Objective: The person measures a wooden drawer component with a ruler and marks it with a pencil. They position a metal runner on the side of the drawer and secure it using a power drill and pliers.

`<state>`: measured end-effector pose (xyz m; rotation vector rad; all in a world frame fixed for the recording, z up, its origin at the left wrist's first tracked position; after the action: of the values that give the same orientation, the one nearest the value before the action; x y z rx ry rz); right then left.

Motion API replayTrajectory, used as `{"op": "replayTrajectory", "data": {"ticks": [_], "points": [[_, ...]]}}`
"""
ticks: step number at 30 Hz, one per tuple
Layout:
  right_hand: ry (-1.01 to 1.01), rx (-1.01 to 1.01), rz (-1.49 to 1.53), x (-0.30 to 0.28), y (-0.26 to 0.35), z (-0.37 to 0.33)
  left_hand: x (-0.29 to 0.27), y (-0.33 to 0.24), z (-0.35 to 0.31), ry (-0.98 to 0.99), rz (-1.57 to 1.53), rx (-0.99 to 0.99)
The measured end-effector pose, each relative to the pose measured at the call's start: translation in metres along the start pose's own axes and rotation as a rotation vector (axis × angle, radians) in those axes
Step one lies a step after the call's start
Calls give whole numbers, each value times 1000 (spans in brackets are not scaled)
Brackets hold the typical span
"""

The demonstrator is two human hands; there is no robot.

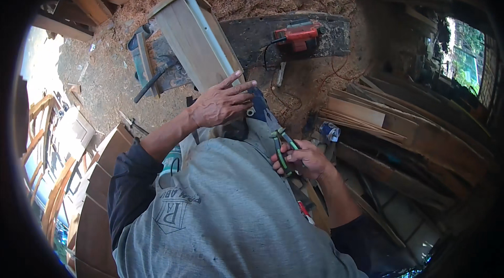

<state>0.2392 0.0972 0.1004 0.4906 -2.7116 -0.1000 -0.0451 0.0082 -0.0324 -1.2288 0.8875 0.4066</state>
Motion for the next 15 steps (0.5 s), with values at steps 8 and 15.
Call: {"op": "replayTrajectory", "data": {"ticks": [8,15], "points": [[9,-87,65,41,-63,7,6,9,1,17,-75,-29],[68,-117,60,35,-54,27,8,9,1,55,-64,-33]]}}
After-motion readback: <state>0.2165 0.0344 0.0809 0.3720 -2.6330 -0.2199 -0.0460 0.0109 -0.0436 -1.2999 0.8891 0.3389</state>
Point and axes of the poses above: each hand's wrist, its own z-axis towards the middle knuckle, its own x-axis out of the palm, y = z × x, the point moved 1 cm from there along z, towards the middle knuckle, and after that the axes turned 9 degrees about -x, right-handed, at the moved point
